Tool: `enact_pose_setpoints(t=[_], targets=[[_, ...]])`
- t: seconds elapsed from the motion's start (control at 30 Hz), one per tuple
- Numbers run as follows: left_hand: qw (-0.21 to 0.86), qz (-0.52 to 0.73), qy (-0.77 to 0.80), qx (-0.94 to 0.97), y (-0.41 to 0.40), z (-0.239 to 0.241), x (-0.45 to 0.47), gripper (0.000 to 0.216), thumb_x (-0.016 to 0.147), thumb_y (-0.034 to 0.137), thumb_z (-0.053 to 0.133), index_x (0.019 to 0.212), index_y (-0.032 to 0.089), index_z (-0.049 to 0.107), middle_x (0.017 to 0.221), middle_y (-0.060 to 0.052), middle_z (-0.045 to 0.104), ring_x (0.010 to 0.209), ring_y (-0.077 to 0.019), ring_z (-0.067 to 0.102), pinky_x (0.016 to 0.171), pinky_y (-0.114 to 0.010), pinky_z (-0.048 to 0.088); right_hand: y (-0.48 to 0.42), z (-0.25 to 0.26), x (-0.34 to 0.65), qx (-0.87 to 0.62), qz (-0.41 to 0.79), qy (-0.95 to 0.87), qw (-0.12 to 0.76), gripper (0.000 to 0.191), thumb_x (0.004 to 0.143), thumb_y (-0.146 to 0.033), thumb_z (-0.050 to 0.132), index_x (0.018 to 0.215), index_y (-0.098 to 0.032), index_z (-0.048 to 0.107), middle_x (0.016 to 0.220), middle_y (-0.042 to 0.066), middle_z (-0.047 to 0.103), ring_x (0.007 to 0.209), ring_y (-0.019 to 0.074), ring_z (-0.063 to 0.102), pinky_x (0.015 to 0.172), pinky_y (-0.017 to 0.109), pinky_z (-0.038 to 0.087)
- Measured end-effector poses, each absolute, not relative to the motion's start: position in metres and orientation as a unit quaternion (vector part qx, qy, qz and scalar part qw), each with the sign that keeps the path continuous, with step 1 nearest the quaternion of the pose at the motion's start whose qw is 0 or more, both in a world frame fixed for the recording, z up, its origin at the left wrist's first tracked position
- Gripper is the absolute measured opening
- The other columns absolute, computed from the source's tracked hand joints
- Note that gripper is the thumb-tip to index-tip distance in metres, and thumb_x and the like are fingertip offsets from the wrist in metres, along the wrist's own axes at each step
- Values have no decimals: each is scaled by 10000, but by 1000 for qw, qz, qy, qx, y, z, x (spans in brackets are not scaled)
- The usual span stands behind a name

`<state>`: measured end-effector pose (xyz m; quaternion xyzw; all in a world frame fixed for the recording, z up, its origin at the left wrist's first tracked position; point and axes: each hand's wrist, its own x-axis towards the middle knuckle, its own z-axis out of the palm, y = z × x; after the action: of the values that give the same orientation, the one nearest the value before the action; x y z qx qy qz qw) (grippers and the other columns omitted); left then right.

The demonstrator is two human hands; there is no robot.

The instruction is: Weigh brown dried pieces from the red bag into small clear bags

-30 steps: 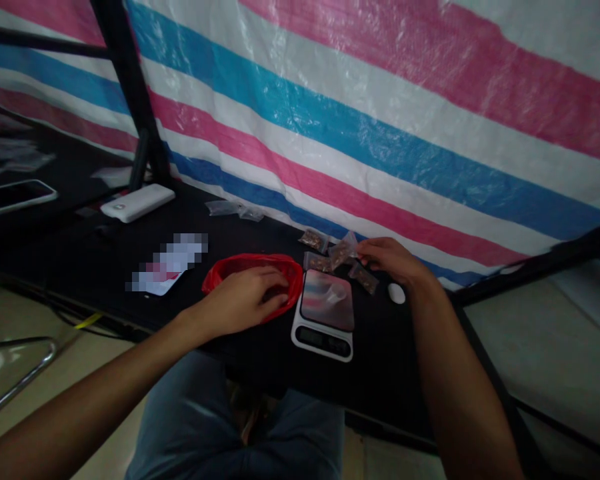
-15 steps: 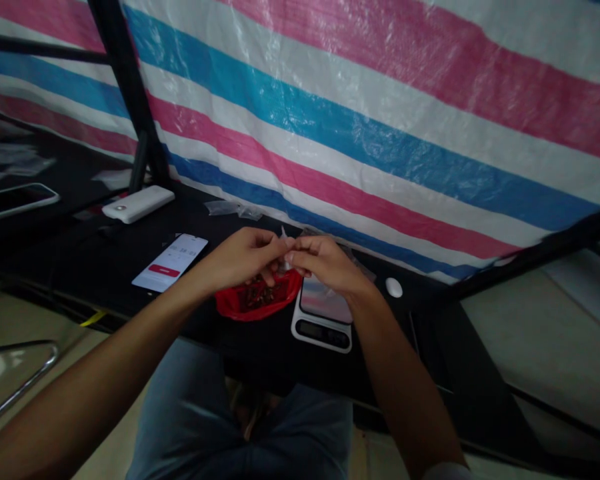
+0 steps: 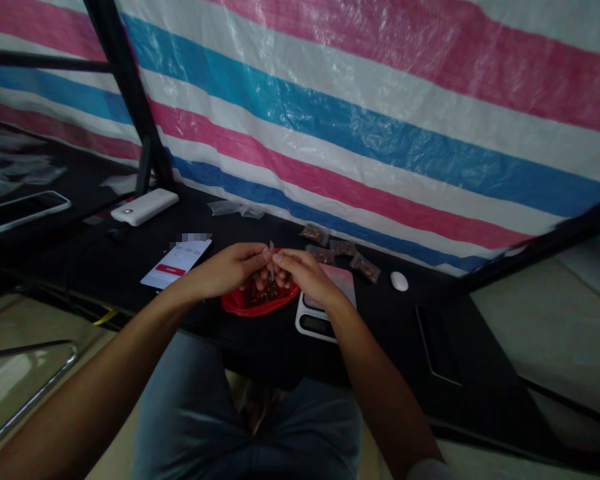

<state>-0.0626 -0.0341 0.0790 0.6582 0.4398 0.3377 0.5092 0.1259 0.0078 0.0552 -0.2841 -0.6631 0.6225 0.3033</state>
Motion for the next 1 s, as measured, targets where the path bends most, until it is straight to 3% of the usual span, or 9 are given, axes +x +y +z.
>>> enact_pose_setpoints(t=[0.13, 0.3, 0.6, 0.67, 0.73, 0.8, 0.83, 1.0], targets=[[490, 322, 445, 677, -35, 80, -63, 422, 929, 575, 563, 790, 179, 614, 748, -20, 664, 678, -163, 632, 695, -295, 535, 6, 50, 124, -279, 588, -694, 309, 284, 871, -428, 650, 720, -194, 590, 590, -41, 560, 532, 112, 513, 531, 238, 380], [486, 292, 464, 680, -38, 83, -59, 353, 899, 521, 584, 787, 188, 622, 678, 2, 643, 619, -149, 587, 629, -265, 503, 3, 47, 123, -287, 573, -696, 326, 203, 803, -303, 575, 627, -208, 542, 555, -41, 547, 517, 111, 504, 528, 240, 367], [481, 350, 503, 627, -38, 80, -58, 401, 925, 495, 497, 647, 206, 490, 544, 43, 448, 505, -113, 424, 541, -246, 402, 10, 33, 127, -276, 616, -607, 419, 225, 749, -347, 535, 566, -230, 477, 497, -41, 504, 479, 112, 467, 533, 254, 354], [410, 372, 518, 652, -41, 76, -61, 366, 929, 524, 550, 767, 195, 547, 676, 16, 561, 619, -139, 540, 621, -261, 473, 10, 32, 127, -278, 620, -603, 418, 205, 744, -344, 539, 581, -225, 505, 522, -33, 535, 496, 116, 486, 543, 256, 364], [323, 395, 509, 693, -45, 71, -63, 426, 845, 542, 710, 1045, 181, 604, 1035, -63, 684, 941, -212, 661, 831, -318, 549, 8, 33, 126, -274, 631, -599, 409, 186, 734, -339, 542, 592, -219, 535, 540, -27, 557, 506, 121, 497, 545, 258, 373], [286, 383, 479, 736, -48, 67, -62, 728, 764, 527, 816, 1338, 186, 525, 1409, -139, 593, 1279, -290, 587, 1073, -400, 495, 6, 34, 124, -264, 644, -595, 402, 175, 729, -333, 560, 602, -212, 559, 554, -26, 568, 517, 122, 505, 549, 256, 381], [292, 368, 468, 749, -49, 64, -61, 786, 782, 532, 805, 1410, 188, 482, 1481, -155, 550, 1346, -307, 550, 1130, -424, 458, 5, 34, 123, -259, 651, -593, 398, 176, 731, -334, 574, 608, -209, 565, 559, -27, 570, 522, 121, 510, 550, 254, 383], [333, 371, 479, 722, -48, 56, -54, 484, 1017, 559, 480, 1293, 168, 546, 1174, -117, 705, 1127, -263, 662, 1032, -406, 509, 4, 34, 116, -237, 685, -565, 395, 218, 775, -388, 599, 657, -209, 560, 560, -29, 584, 524, 121, 554, 561, 253, 404]])
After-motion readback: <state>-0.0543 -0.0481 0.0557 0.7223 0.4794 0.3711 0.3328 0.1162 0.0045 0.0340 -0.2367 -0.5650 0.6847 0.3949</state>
